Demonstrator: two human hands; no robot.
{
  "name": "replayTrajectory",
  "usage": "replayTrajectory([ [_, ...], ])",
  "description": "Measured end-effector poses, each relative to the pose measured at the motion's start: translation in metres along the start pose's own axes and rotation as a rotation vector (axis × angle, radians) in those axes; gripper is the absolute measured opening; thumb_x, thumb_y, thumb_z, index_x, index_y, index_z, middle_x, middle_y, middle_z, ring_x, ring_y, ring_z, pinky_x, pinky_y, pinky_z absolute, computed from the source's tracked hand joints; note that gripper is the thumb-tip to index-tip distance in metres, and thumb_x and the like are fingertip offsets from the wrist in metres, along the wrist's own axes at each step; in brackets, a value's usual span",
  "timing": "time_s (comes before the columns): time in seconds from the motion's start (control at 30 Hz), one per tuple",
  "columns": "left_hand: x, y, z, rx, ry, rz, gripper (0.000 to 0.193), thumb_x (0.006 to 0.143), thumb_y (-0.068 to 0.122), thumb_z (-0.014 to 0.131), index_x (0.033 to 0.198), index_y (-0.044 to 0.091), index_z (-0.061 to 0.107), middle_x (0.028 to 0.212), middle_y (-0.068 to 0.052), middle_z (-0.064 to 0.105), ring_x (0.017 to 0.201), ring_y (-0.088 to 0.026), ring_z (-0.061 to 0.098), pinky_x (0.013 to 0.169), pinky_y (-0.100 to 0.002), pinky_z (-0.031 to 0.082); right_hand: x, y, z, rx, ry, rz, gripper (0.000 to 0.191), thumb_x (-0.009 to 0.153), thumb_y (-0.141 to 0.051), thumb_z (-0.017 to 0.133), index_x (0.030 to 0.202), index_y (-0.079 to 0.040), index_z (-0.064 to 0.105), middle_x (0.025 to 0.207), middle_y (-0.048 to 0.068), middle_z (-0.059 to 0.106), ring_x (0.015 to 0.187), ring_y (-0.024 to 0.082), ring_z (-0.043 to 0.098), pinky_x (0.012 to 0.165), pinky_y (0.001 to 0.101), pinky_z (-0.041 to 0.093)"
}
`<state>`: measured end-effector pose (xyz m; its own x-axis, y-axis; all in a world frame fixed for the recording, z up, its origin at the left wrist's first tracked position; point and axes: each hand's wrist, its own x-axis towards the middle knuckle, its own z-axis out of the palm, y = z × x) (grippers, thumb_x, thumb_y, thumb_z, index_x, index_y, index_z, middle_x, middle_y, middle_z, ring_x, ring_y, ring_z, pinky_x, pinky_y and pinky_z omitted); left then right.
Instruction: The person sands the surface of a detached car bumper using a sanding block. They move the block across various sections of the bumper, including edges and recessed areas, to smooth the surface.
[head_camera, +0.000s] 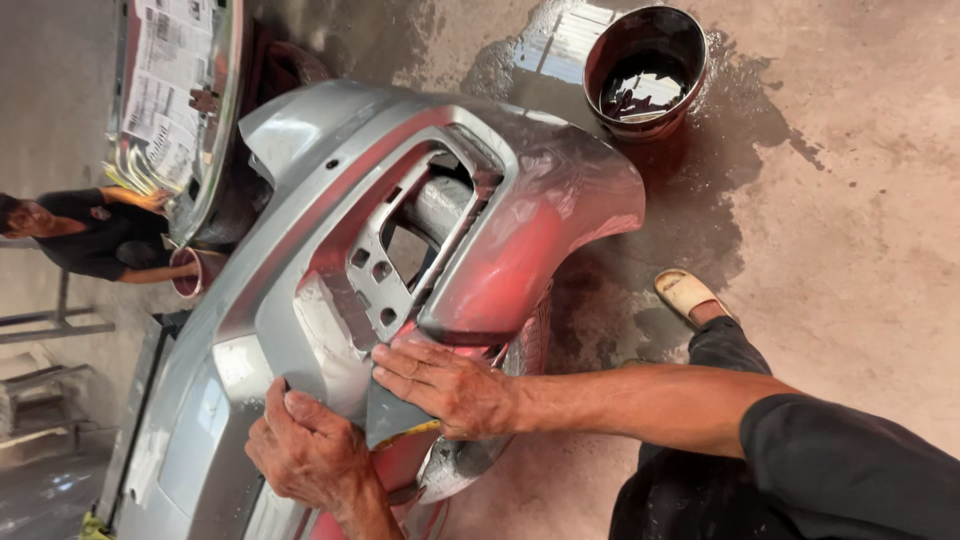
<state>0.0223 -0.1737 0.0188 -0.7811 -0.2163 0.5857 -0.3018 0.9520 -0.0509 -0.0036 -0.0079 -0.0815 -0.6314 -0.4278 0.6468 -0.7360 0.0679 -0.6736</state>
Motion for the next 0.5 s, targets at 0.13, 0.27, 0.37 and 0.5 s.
replayTrajectory([
  [0.13,-0.001,-0.001,-0.002,-0.040,0.026,0.021,0.029,0.115,0.023,0.050,0.125,0.005,0.071,0.103,-0.016,0.063,0.102,-0.040,0.060,0.090,-0.052,0.049,-0.011,0.009,-0.005,-0.048,0.023,-0.100,0.065,0.090,-0.019,0.069,0.145,0.011,0.049,0.154,0.027,0.049,0.143,0.041,0.050,0.126,0.0509,0.037],
  [0.27,-0.001,0.000,-0.004,-0.015,-0.011,-0.040,0.030,0.115,0.022,0.050,0.127,0.004,0.071,0.102,-0.016,0.063,0.101,-0.040,0.059,0.086,-0.052,0.049,-0.022,0.004,-0.013,-0.235,-0.023,-0.054,0.063,0.091,-0.015,0.066,0.147,0.008,0.051,0.157,0.025,0.051,0.147,0.037,0.051,0.126,0.0451,0.039],
  [0.37,-0.001,0.002,-0.005,-0.015,-0.016,-0.068,0.030,0.114,0.022,0.051,0.126,0.004,0.071,0.100,-0.016,0.063,0.100,-0.040,0.059,0.086,-0.052,0.049,-0.013,-0.001,-0.015,-0.122,-0.026,-0.008,0.061,0.087,-0.012,0.063,0.143,0.012,0.052,0.152,0.029,0.051,0.142,0.041,0.051,0.123,0.0467,0.040],
  [0.5,0.000,0.002,-0.006,-0.018,-0.026,-0.088,0.029,0.112,0.020,0.052,0.125,0.004,0.072,0.098,-0.017,0.062,0.097,-0.040,0.058,0.084,-0.052,0.048,0.002,0.004,-0.022,0.059,-0.087,-0.071,0.066,0.078,-0.012,0.060,0.140,0.013,0.054,0.148,0.030,0.053,0.138,0.042,0.053,0.118,0.0487,0.039],
])
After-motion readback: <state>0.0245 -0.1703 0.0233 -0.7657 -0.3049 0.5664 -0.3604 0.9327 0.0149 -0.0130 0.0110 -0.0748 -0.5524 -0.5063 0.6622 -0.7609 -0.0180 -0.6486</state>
